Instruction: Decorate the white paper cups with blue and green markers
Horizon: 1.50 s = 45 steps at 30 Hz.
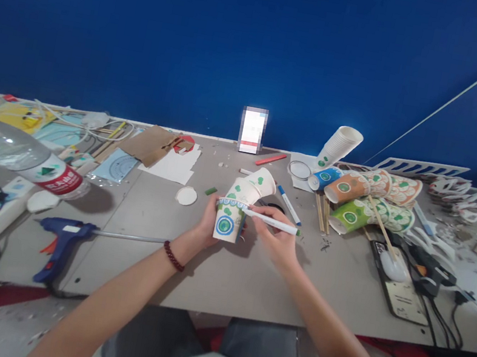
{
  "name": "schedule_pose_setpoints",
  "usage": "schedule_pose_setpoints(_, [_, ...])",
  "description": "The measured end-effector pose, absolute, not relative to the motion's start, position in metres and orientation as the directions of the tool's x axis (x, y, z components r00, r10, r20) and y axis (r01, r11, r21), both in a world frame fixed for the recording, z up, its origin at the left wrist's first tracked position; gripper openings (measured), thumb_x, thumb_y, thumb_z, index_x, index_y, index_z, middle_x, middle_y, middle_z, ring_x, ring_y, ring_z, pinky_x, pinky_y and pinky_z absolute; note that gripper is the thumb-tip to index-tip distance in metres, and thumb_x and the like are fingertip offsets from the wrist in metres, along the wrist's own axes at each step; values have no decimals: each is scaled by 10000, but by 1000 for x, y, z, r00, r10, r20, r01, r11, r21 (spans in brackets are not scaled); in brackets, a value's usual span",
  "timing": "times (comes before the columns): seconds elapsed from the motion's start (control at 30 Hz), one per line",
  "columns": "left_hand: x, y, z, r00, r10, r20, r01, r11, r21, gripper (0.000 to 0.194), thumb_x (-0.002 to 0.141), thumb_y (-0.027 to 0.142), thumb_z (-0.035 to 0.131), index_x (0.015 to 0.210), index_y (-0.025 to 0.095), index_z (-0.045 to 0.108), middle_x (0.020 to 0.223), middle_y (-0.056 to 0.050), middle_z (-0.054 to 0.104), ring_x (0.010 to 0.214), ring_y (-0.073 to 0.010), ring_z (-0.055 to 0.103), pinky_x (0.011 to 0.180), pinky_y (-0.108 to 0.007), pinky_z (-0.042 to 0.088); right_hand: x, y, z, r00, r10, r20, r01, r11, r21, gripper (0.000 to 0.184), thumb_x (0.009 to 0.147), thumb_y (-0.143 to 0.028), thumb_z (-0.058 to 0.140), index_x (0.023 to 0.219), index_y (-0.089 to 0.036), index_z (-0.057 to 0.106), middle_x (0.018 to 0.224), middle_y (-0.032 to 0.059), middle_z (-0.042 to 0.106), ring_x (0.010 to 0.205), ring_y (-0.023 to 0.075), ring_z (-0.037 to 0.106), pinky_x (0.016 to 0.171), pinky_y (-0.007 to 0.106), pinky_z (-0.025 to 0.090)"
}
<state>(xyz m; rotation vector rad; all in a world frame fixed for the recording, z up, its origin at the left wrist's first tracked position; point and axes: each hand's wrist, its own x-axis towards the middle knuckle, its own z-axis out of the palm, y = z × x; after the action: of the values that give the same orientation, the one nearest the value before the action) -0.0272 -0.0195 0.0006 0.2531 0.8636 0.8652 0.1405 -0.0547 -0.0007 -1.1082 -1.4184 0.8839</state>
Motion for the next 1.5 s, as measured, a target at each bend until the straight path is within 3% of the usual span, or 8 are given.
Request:
schedule_pose_setpoints(0.2, [-28, -19, -3, 356, 759, -544, -565, 639, 521, 537, 940, 418, 278, 875, 100, 706, 637, -151, 695, 517, -276, 640, 536, -389, 537, 140, -55, -2, -13, 956, 292, 102, 292, -951, 108, 846, -346, 772, 870, -242, 756, 1045, 100, 835, 1088, 310, 775, 930, 443, 602])
schedule_pose_setpoints(0.4, [-30, -18, -4, 376, 753, -539, -560, 649, 515, 543, 947, 432, 285, 869, 100, 707, 632, -156, 696, 524, -281, 639, 540, -397, 541, 140, -55, -2, 11, 957, 290, 140, 286, -948, 160, 873, -385, 746, 951, -246, 764, 1054, 92, 830, 1023, 284, 778, 904, 436, 612])
schedule_pose_setpoints(0.63, [-27, -19, 0, 352, 758, -550, -585, 636, 503, 530, 956, 409, 278, 883, 107, 708, 631, -140, 703, 508, -269, 645, 527, -380, 542, 140, -55, -2, -13, 956, 293, 113, 293, -949, 118, 849, -355, 766, 874, -240, 761, 1028, 93, 832, 1081, 306, 773, 921, 440, 609])
schedule_pose_setpoints(0.83, [-28, -20, 0, 335, 757, -562, -562, 639, 525, 547, 963, 408, 262, 843, 105, 701, 626, -154, 698, 524, -276, 648, 538, -387, 546, 140, -55, -2, 9, 960, 280, 158, 275, -948, 145, 885, -363, 727, 962, -245, 761, 1049, 88, 827, 1026, 276, 774, 909, 428, 607])
schedule_pose_setpoints(1.0, [-30, -19, -8, 374, 757, -535, -569, 643, 512, 527, 959, 424, 294, 929, 98, 706, 647, -152, 705, 550, -283, 653, 565, -392, 549, 141, -55, -1, 12, 960, 280, 160, 275, -948, 156, 882, -381, 732, 961, -249, 761, 1041, 88, 829, 1004, 276, 777, 888, 426, 612])
schedule_pose_setpoints(1.23, [-29, -17, -11, 367, 766, -528, -588, 631, 506, 512, 952, 427, 302, 952, 105, 700, 673, -144, 713, 547, -279, 656, 553, -390, 546, 140, -56, 1, -19, 960, 280, 114, 280, -953, 109, 845, -351, 770, 854, -243, 760, 1028, 96, 834, 1103, 315, 770, 925, 436, 605])
schedule_pose_setpoints(1.5, [-28, -18, -7, 358, 761, -542, -574, 637, 516, 528, 973, 436, 285, 896, 109, 692, 630, -138, 701, 532, -279, 663, 550, -385, 553, 141, -55, -3, 6, 961, 275, 166, 270, -948, 156, 899, -369, 720, 980, -245, 770, 1052, 81, 827, 1008, 265, 772, 894, 408, 608])
